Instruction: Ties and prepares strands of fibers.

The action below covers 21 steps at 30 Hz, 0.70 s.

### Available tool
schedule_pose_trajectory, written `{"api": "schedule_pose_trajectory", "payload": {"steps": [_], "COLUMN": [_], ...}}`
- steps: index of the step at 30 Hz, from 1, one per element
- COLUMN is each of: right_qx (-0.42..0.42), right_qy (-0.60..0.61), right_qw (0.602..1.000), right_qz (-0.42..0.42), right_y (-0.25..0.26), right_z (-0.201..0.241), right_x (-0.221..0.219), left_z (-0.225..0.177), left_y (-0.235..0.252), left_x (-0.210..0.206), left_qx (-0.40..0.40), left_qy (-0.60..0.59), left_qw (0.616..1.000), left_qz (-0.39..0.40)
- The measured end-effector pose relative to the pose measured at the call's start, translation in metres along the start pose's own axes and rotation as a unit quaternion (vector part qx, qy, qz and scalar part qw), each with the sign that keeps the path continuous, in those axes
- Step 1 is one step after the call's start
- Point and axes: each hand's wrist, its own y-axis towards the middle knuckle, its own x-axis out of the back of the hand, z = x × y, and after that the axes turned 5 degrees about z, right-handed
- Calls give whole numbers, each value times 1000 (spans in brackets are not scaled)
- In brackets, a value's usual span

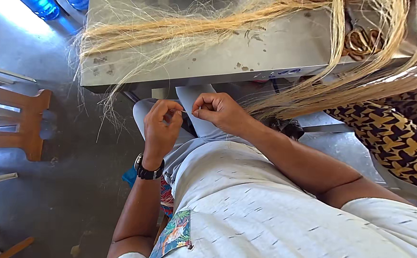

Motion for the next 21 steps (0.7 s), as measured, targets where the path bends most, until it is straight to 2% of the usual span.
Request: {"api": "schedule_pose_trajectory", "payload": {"steps": [8,14,21], "right_qx": [35,54,56], "right_qy": [-11,-31,6], "right_qw": [999,997,998], "right_qz": [21,34,15], "right_y": [-1,-1,0], "right_z": [-3,-11,-14], "right_x": [-2,-2,0], "left_z": [3,5,-1], "left_y": [1,1,4], "left_x": [1,-2,2], "left_qx": [24,12,10], "left_qy": [13,66,88], "left_qw": [999,996,995], "left_qz": [19,54,52]}}
